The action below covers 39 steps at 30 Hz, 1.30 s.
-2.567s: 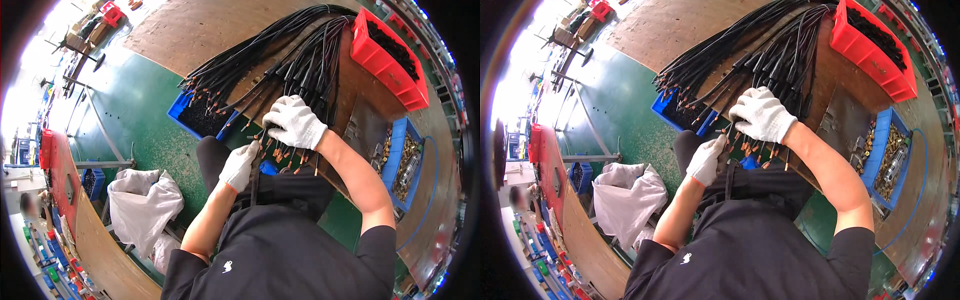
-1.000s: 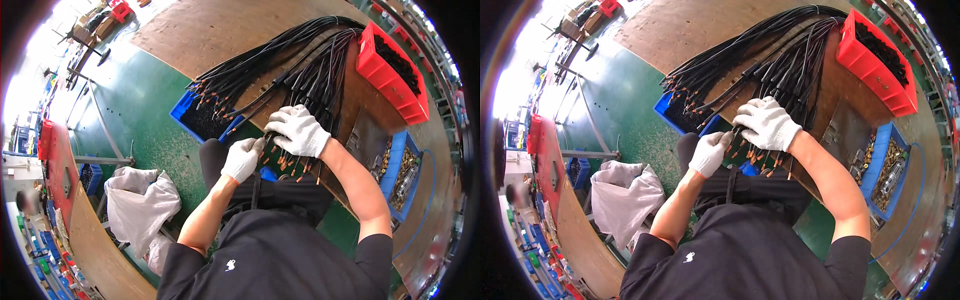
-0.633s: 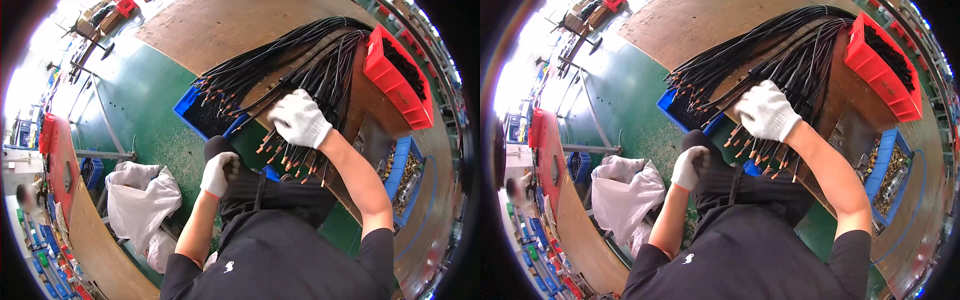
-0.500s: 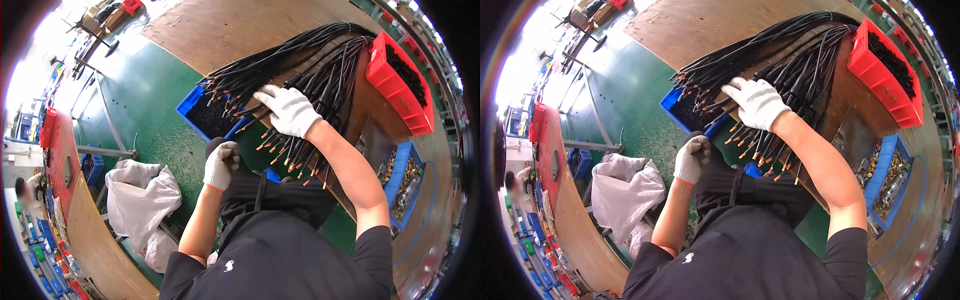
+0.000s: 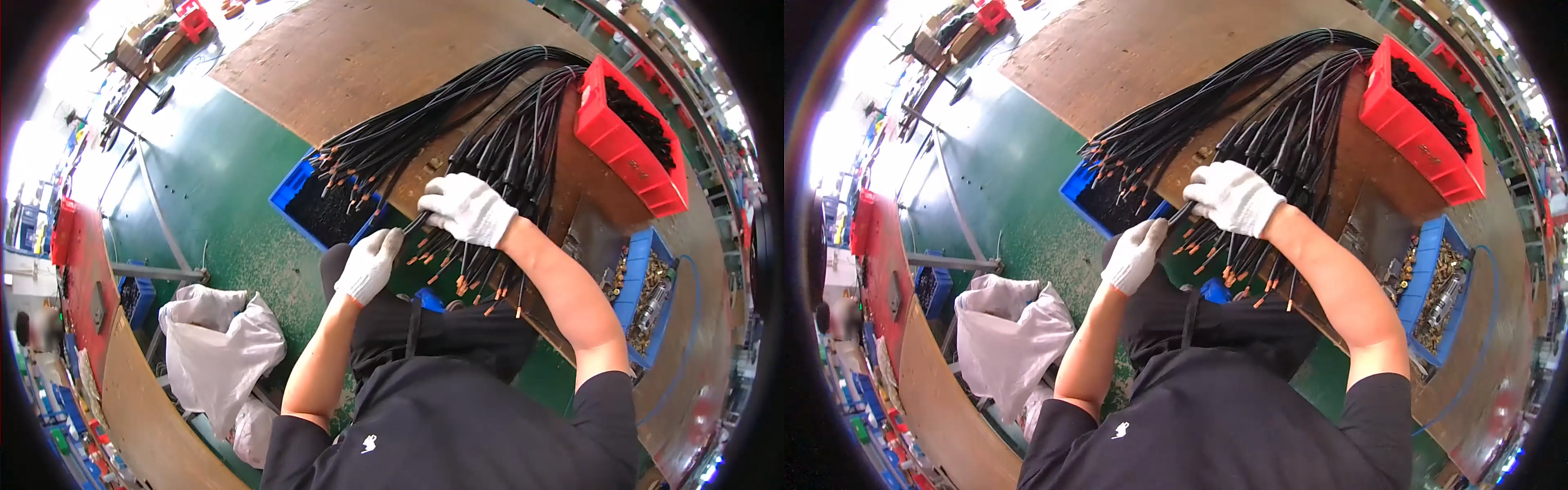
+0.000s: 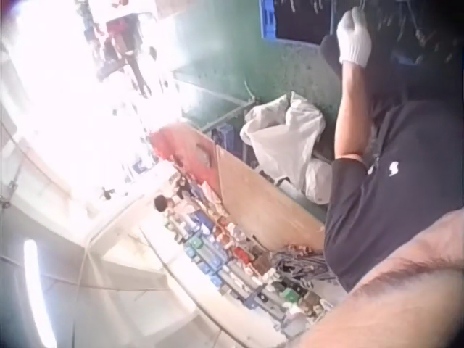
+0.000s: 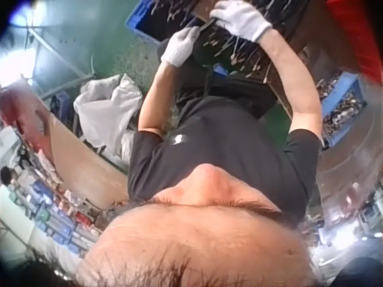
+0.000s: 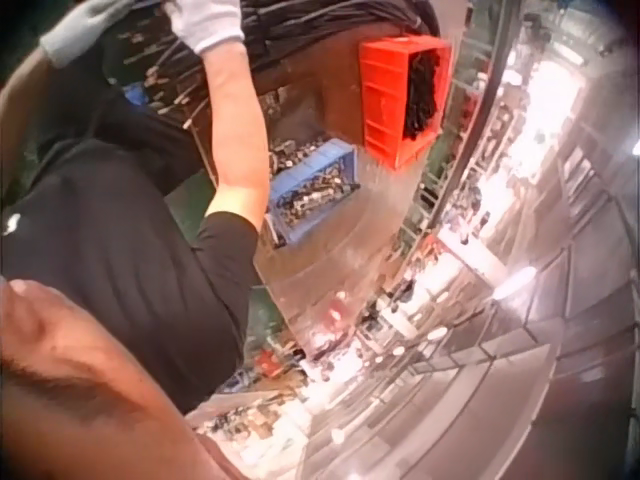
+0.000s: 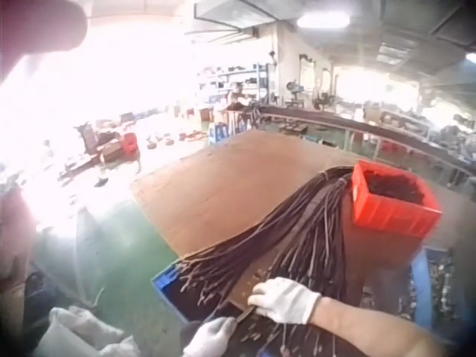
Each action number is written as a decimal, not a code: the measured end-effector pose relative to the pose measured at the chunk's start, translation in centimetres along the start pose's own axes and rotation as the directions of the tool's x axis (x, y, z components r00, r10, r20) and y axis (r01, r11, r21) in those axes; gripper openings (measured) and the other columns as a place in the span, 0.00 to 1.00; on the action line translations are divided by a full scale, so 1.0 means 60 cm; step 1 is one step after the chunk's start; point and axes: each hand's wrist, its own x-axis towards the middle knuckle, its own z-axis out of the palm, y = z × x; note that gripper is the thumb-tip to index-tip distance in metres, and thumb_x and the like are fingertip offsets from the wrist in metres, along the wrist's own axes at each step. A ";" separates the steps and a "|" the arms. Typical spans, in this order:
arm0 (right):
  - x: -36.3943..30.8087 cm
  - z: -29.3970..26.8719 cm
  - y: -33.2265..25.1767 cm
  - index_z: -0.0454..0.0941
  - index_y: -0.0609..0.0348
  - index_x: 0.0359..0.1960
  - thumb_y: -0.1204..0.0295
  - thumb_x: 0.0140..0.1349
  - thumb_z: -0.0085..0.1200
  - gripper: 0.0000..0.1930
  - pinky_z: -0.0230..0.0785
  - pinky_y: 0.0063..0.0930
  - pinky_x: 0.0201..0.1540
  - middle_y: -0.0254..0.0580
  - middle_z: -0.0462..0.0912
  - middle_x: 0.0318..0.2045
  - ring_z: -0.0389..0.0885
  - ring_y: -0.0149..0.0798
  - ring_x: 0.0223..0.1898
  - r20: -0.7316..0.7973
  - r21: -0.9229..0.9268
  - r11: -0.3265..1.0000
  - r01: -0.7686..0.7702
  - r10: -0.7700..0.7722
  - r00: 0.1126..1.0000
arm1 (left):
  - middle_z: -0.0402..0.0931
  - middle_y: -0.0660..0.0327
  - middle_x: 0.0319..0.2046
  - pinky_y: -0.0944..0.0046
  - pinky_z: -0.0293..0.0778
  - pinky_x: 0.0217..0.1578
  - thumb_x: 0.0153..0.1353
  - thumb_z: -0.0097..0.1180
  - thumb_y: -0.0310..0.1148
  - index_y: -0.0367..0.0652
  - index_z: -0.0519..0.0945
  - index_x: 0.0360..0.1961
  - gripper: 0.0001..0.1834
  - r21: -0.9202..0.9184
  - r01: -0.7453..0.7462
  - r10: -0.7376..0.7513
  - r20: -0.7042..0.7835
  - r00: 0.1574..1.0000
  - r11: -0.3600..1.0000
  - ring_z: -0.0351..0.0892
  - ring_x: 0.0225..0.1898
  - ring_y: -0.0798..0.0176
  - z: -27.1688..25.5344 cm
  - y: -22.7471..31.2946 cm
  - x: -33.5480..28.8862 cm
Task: Sorting and assembling electrical cable harnesses with plastic connectors at a workbench.
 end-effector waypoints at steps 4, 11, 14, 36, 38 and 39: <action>-0.007 0.000 0.001 0.84 0.49 0.45 0.63 0.61 0.66 0.12 0.77 0.43 0.49 0.41 0.84 0.43 0.85 0.49 0.43 -0.044 -0.019 1.000 -0.004 0.003 0.999 | 0.76 0.63 0.27 0.62 0.70 0.35 0.81 0.47 0.51 0.36 0.81 0.39 0.26 -0.049 0.108 -0.104 0.083 0.991 0.993 0.73 0.30 0.67 -0.008 0.026 -0.008; -0.013 0.004 0.003 0.85 0.48 0.42 0.63 0.60 0.66 0.10 0.77 0.41 0.47 0.37 0.85 0.42 0.85 0.45 0.43 -0.046 0.007 1.000 -0.023 0.023 0.999 | 0.73 0.70 0.25 0.67 0.64 0.29 0.81 0.49 0.52 0.41 0.81 0.37 0.25 -0.239 0.174 -0.177 0.009 0.984 0.955 0.66 0.26 0.74 0.029 0.025 -0.041; -0.015 0.008 -0.002 0.84 0.46 0.39 0.62 0.60 0.66 0.09 0.77 0.40 0.46 0.36 0.84 0.39 0.85 0.43 0.41 -0.066 0.024 0.999 -0.031 0.032 0.997 | 0.72 0.69 0.23 0.66 0.65 0.30 0.81 0.48 0.50 0.40 0.81 0.34 0.25 -0.259 0.254 -0.268 -0.018 0.963 0.932 0.67 0.26 0.72 0.024 0.062 -0.062; -0.187 -0.138 -0.023 0.88 0.58 0.48 0.66 0.68 0.67 0.12 0.81 0.34 0.42 0.46 0.90 0.42 0.90 0.42 0.36 -0.384 0.605 0.576 -0.550 0.816 0.432 | 0.72 0.67 0.25 0.69 0.67 0.28 0.77 0.57 0.37 0.42 0.80 0.38 0.11 -0.309 -0.368 -0.048 -0.819 0.572 0.877 0.67 0.24 0.73 -0.160 0.013 0.104; -0.234 -0.137 -0.046 0.87 0.59 0.48 0.67 0.69 0.67 0.11 0.80 0.30 0.42 0.48 0.91 0.41 0.90 0.41 0.36 -0.304 0.703 0.443 -0.556 0.894 0.329 | 0.72 0.68 0.27 0.68 0.67 0.30 0.78 0.57 0.37 0.41 0.82 0.40 0.12 -0.251 -0.470 0.071 -0.822 0.565 0.846 0.68 0.27 0.73 -0.141 0.094 0.082; -0.253 -0.142 -0.067 0.88 0.58 0.48 0.64 0.70 0.66 0.13 0.80 0.32 0.41 0.50 0.90 0.35 0.90 0.41 0.34 -0.219 0.724 0.352 -0.593 0.933 0.286 | 0.72 0.68 0.27 0.68 0.67 0.30 0.78 0.57 0.37 0.41 0.82 0.40 0.12 -0.252 -0.479 0.080 -0.817 0.570 0.841 0.68 0.27 0.73 -0.126 0.129 0.084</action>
